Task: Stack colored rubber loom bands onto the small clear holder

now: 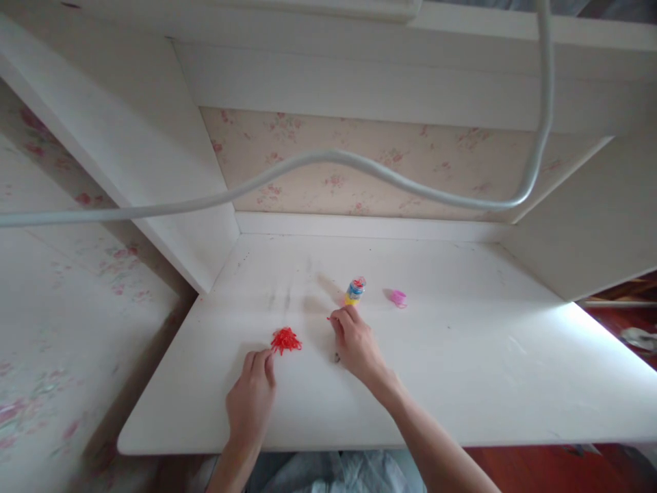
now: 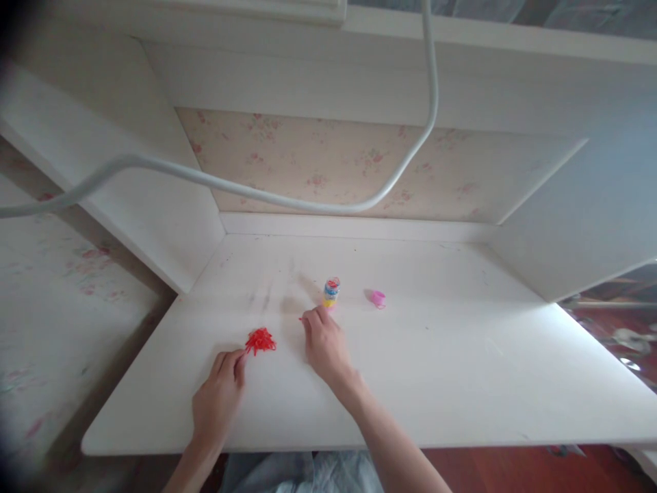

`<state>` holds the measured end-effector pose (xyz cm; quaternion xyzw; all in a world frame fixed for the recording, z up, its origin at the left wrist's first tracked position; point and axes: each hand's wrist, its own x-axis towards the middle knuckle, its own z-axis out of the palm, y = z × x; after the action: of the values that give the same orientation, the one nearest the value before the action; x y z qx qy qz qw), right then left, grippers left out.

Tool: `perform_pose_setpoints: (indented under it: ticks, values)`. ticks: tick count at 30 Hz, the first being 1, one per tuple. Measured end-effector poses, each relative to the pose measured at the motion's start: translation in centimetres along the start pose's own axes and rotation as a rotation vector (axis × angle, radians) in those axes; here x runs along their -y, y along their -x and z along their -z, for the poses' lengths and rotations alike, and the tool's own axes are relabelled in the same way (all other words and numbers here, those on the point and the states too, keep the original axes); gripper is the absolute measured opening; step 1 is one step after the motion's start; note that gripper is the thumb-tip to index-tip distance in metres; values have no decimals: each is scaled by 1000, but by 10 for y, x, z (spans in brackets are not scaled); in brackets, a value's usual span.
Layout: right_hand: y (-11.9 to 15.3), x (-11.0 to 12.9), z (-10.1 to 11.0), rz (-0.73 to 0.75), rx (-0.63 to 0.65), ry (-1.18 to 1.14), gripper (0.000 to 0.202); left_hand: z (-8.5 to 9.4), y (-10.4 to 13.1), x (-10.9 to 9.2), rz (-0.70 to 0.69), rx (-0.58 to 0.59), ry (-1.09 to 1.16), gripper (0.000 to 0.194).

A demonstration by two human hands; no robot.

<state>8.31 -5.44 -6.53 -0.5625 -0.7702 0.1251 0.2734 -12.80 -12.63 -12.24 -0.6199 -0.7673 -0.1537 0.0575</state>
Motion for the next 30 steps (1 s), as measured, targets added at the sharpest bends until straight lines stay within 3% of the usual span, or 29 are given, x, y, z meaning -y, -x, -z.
perform_pose_setpoints:
  ticks: [3, 6, 9, 14, 22, 30]
  values:
    - [-13, -17, 26, -88, -260, -131, 23, -1, 0, 1, 36, -31, 26, 19]
    - [-33, -33, 47, -131, -370, -158, 23, -1, -2, 3, 45, -47, 102, 16]
    - [-49, -45, 55, -164, -337, -186, 23, -2, -2, 5, 47, -51, 178, 13]
    - [-60, -52, 52, -160, -268, -159, 21, -3, -2, 7, 66, -50, 232, 11]
    - [-52, -43, 63, -155, -233, 3, 28, -1, -2, 6, 96, -19, 264, 12]
    - [-43, -29, 66, -139, -28, 306, 33, -2, -1, 6, 86, -26, 286, 14]
